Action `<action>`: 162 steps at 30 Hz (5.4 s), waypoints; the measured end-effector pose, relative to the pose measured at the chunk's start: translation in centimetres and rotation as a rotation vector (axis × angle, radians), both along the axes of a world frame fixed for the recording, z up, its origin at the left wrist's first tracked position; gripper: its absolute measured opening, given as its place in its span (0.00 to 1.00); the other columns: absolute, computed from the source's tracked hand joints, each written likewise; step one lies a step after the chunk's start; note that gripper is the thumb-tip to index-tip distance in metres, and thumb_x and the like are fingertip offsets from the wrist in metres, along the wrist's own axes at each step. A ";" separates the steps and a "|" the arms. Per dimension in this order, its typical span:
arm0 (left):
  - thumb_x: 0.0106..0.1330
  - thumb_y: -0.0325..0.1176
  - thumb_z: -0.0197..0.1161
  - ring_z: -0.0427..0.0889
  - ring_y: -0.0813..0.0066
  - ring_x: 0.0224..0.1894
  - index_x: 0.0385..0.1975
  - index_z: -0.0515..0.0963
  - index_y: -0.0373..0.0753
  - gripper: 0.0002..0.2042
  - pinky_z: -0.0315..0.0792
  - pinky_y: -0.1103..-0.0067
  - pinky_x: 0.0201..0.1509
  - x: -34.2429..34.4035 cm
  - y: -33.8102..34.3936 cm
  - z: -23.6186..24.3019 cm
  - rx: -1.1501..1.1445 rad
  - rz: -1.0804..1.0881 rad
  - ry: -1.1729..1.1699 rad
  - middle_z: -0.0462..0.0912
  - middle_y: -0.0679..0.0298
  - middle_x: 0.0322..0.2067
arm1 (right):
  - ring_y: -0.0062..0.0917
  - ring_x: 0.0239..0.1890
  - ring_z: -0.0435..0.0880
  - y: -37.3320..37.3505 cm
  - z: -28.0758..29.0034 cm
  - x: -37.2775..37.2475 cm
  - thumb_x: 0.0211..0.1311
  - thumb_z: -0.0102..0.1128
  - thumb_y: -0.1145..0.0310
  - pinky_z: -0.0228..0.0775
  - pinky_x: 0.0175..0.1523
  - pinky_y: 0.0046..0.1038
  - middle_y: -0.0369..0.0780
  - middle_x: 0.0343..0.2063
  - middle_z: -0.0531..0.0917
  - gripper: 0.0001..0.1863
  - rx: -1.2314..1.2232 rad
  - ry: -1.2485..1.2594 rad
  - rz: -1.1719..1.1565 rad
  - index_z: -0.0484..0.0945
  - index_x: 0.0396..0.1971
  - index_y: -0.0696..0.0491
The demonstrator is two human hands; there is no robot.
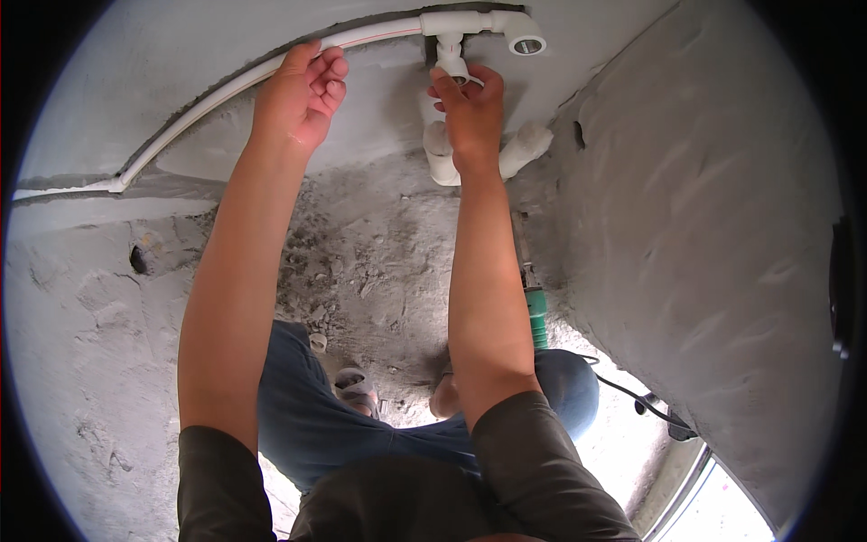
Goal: Connecting plastic water pipes using a heat fusion welding tool and elbow fittings.
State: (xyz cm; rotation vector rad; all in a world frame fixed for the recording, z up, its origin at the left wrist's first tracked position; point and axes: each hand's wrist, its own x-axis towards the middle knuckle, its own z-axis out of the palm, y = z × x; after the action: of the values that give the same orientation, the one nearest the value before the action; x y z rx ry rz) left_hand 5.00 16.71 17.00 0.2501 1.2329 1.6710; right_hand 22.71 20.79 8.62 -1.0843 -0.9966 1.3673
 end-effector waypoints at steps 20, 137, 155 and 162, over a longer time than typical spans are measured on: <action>0.66 0.29 0.65 0.83 0.71 0.33 0.39 0.75 0.35 0.08 0.72 0.84 0.27 -0.3 1.3 -0.2 -0.016 0.089 -0.007 0.82 0.60 0.34 | 0.24 0.34 0.83 0.9 -1.0 -0.9 0.56 0.71 0.63 0.75 0.41 0.26 0.42 0.34 0.84 0.25 0.070 -0.040 -0.074 0.70 0.46 0.59; 0.59 0.28 0.57 0.85 0.57 0.23 0.30 0.79 0.37 0.05 0.77 0.66 0.25 4.5 3.5 4.1 0.257 -0.356 2.620 0.83 0.55 0.20 | 0.38 0.40 0.86 2.5 -0.7 1.4 0.73 0.49 0.60 0.80 0.41 0.34 0.52 0.39 0.83 0.20 -0.290 0.507 0.164 0.72 0.44 0.67; 0.68 0.43 0.58 0.84 0.50 0.34 0.34 0.81 0.35 0.15 0.76 0.60 0.40 7.1 3.7 6.9 0.038 -0.675 2.440 0.84 0.50 0.29 | 0.24 0.19 0.75 1.4 -2.6 -0.4 0.74 0.46 0.53 0.69 0.23 0.25 0.38 0.22 0.77 0.19 -0.058 0.741 0.299 0.75 0.33 0.53; 0.71 0.45 0.55 0.82 0.57 0.33 0.34 0.83 0.34 0.18 0.73 0.66 0.42 8.2 6.0 9.5 -0.096 -1.177 2.293 0.84 0.50 0.29 | 0.23 0.20 0.73 1.3 2.1 -1.5 0.76 0.42 0.52 0.67 0.24 0.25 0.38 0.23 0.76 0.20 -0.519 0.490 0.101 0.75 0.39 0.53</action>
State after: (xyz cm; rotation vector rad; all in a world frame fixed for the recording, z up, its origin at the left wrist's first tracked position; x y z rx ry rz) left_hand 13.23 22.73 26.51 2.5745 1.7134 -0.4204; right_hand 21.17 22.06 10.76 -0.9952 -0.3443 1.9203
